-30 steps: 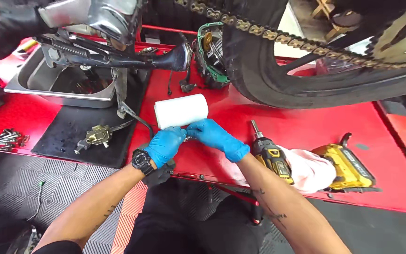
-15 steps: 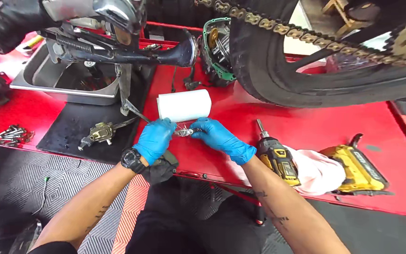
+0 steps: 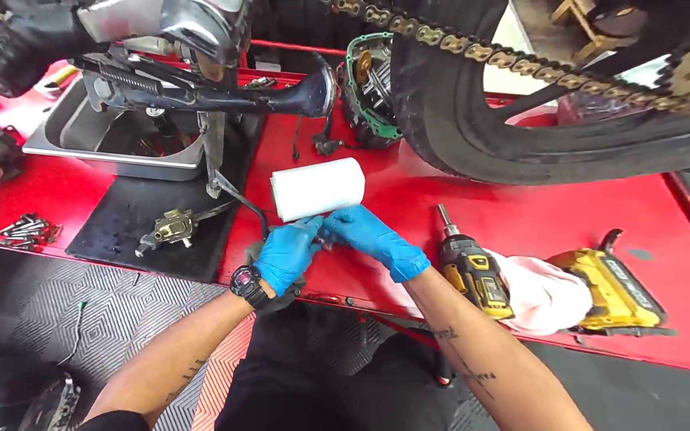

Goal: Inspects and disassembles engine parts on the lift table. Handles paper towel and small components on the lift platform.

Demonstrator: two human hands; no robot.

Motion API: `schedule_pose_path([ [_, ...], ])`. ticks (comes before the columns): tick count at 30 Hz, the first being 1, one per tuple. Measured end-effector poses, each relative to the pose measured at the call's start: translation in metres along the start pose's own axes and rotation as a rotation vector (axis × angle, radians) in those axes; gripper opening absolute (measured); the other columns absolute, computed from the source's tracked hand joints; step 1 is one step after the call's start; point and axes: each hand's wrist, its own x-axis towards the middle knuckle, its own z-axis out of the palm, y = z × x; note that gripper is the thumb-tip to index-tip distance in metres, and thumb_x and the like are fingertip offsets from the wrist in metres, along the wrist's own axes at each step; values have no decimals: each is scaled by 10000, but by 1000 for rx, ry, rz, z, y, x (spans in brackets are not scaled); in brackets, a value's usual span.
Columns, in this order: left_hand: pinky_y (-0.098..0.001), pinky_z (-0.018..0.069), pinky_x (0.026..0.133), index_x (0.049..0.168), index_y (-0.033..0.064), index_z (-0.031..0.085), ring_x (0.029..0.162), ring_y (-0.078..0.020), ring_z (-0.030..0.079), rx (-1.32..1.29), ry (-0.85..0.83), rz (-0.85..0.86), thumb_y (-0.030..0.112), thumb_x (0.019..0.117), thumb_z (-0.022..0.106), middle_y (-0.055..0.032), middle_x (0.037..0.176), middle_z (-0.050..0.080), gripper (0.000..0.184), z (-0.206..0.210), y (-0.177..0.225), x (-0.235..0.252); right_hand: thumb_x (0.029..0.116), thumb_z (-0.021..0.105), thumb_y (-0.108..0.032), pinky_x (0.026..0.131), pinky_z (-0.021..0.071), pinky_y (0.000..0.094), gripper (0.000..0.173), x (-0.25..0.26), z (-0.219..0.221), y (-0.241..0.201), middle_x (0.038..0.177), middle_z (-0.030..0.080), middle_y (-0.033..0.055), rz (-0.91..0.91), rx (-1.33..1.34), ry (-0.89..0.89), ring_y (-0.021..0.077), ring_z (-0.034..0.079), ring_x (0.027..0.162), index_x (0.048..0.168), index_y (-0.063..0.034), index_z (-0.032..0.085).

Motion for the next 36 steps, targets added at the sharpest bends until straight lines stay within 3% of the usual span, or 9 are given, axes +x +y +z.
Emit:
schedule_pose_path([
  [3, -530, 477, 1066, 1468, -9, 511, 1264, -356, 617, 17, -106, -26, 269, 908, 756, -196, 1419, 600, 672, -1, 7, 4, 1086, 485, -207, 641, 542, 251, 335, -2, 4, -6, 783, 680, 24, 54, 155, -75, 63, 623, 642, 944, -1, 708],
  [6, -525, 499, 1033, 1403, -12, 565, 1228, -369, 631, 60, -58, 24, 209, 929, 693, -210, 1340, 639, 539, 5, 3, 6, 1092, 469, -199, 640, 573, 242, 321, -4, 1, -3, 776, 692, 8, 46, 231, -102, 64, 659, 644, 946, -18, 691],
  [10, -526, 513, 1017, 1283, 20, 665, 1203, -348, 654, 74, -43, 129, 184, 992, 579, -181, 1293, 678, 345, 6, -4, 9, 1034, 566, -214, 861, 539, 362, 255, -9, -4, 14, 939, 730, 77, -194, -97, 129, 125, 680, 878, 1014, -40, 751],
  [14, -526, 479, 1058, 1279, 44, 692, 1241, -348, 626, 46, -177, 172, 224, 1018, 594, -186, 1315, 663, 332, -9, 0, 17, 1006, 590, -114, 951, 539, 312, 223, -7, -12, 31, 1102, 734, 92, -306, -118, 104, 114, 688, 1002, 1168, -43, 725],
  [20, -518, 531, 964, 1140, 32, 707, 1010, -297, 702, -115, -176, -57, 293, 1036, 595, -157, 1048, 728, 302, -24, 7, 47, 911, 761, -270, 943, 537, 423, 450, -19, -8, 19, 1098, 719, 142, -275, -193, 27, 221, 687, 993, 1271, -20, 661],
  [26, -426, 598, 756, 1028, 77, 704, 731, -194, 709, -143, -85, -188, 350, 1019, 628, -74, 834, 723, 284, -19, 3, 58, 1040, 575, -386, 864, 549, 419, 365, -13, 1, 22, 948, 725, 81, -245, -101, 193, 178, 690, 880, 1096, -59, 728],
  [29, -543, 546, 872, 1061, 64, 724, 926, -305, 709, 16, 13, -53, 288, 1021, 612, -132, 942, 731, 254, -22, 1, 51, 1072, 496, -316, 811, 525, 473, 380, -1, -3, 20, 869, 690, 96, -77, -116, 90, 214, 656, 818, 964, -35, 728],
  [32, -497, 542, 975, 1154, 67, 748, 1064, -282, 707, -34, 23, 181, 152, 1015, 584, -133, 1113, 739, 231, -23, -13, 40, 1041, 538, -310, 790, 505, 548, 337, 7, -1, 12, 866, 693, 114, 39, -209, 55, 269, 659, 822, 942, -52, 730],
  [36, -476, 500, 1050, 1269, 90, 706, 1148, -270, 677, -49, -146, 160, 240, 981, 669, -132, 1212, 717, 327, -24, -25, 31, 1013, 565, -361, 755, 505, 575, 347, 16, 0, 9, 856, 700, 125, 130, -260, 98, 304, 669, 823, 909, -74, 731],
])
